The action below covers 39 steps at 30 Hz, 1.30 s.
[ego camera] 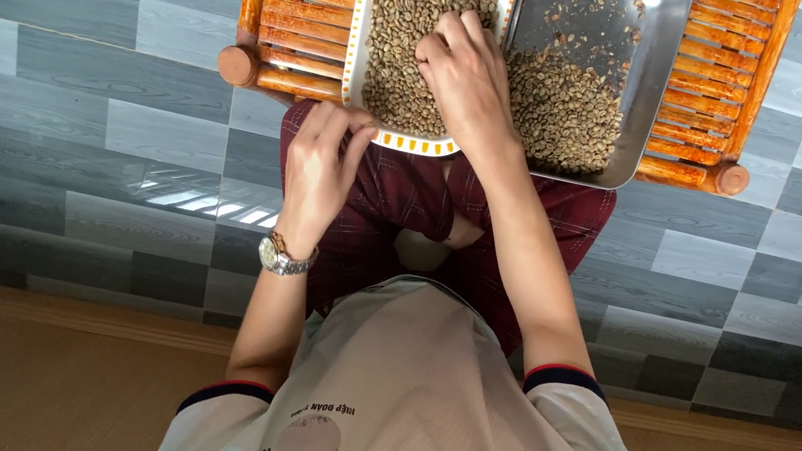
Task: Manually sorting coffee beans by picking them from one tray and placing them into another.
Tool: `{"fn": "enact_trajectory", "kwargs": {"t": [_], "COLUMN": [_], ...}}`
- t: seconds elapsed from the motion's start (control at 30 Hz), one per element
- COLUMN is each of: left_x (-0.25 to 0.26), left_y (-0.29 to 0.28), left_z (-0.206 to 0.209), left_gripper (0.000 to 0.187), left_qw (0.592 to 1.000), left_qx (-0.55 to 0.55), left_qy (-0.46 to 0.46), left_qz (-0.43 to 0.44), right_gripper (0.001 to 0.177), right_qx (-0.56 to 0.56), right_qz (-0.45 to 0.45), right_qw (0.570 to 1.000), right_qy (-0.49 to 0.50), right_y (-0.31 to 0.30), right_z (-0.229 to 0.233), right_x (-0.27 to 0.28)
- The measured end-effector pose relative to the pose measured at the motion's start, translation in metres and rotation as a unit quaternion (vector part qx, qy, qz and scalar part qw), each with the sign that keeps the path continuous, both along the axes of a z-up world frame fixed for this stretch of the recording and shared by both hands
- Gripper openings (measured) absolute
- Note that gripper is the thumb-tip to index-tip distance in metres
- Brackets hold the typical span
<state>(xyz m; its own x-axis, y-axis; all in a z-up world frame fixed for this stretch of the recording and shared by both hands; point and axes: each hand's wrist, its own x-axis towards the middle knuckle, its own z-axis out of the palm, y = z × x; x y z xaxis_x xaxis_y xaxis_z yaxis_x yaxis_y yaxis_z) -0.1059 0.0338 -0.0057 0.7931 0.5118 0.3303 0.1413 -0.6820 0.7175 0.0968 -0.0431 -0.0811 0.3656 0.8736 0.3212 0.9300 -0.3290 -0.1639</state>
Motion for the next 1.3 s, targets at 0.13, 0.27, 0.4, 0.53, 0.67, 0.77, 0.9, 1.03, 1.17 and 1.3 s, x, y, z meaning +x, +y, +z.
{"fn": "enact_trajectory", "kwargs": {"t": [0.13,0.27,0.4,0.53,0.67,0.77,0.9,1.03,1.17,1.3], "left_x": [-0.003,0.000,0.009,0.032,0.062,0.086,0.117,0.140,0.151,0.153], "left_y": [-0.005,-0.008,-0.016,-0.029,-0.045,-0.061,-0.087,-0.108,-0.118,-0.115], "left_z": [0.001,0.007,0.012,0.009,0.002,-0.009,-0.029,-0.029,-0.026,-0.031], "left_gripper": [0.011,0.011,0.011,0.010,0.008,0.006,0.008,0.008,0.011,0.016], "left_qw": [1.000,1.000,0.999,0.999,0.996,0.992,0.987,0.984,0.979,0.972], "left_qx": [-0.015,-0.026,-0.028,-0.028,0.005,0.020,0.024,0.053,0.086,0.102], "left_qy": [0.005,-0.001,0.018,0.020,-0.005,-0.030,0.000,0.009,0.011,-0.008], "left_qz": [0.008,0.004,0.000,-0.035,-0.085,-0.120,-0.160,-0.172,-0.185,-0.214], "right_gripper": [0.011,0.016,0.013,0.013,0.013,0.011,0.011,0.010,0.009,0.012], "right_qx": [0.020,0.086,0.159,0.183,0.180,0.196,0.208,0.212,0.221,0.225], "right_qz": [0.001,0.019,0.015,-0.042,-0.087,-0.125,-0.157,-0.156,-0.163,-0.157], "right_qw": [1.000,0.994,0.972,0.960,0.962,0.948,0.940,0.940,0.935,0.933], "right_qy": [0.011,0.069,0.170,0.206,0.188,0.217,0.219,0.216,0.224,0.235], "right_y": [-0.003,-0.017,-0.049,-0.088,-0.130,-0.159,-0.184,-0.194,-0.197,-0.197], "right_z": [0.000,0.026,0.063,0.055,0.048,0.056,0.046,0.052,0.056,0.054], "right_x": [-0.001,-0.007,-0.015,-0.007,0.007,0.013,0.020,0.020,0.019,0.023]}}
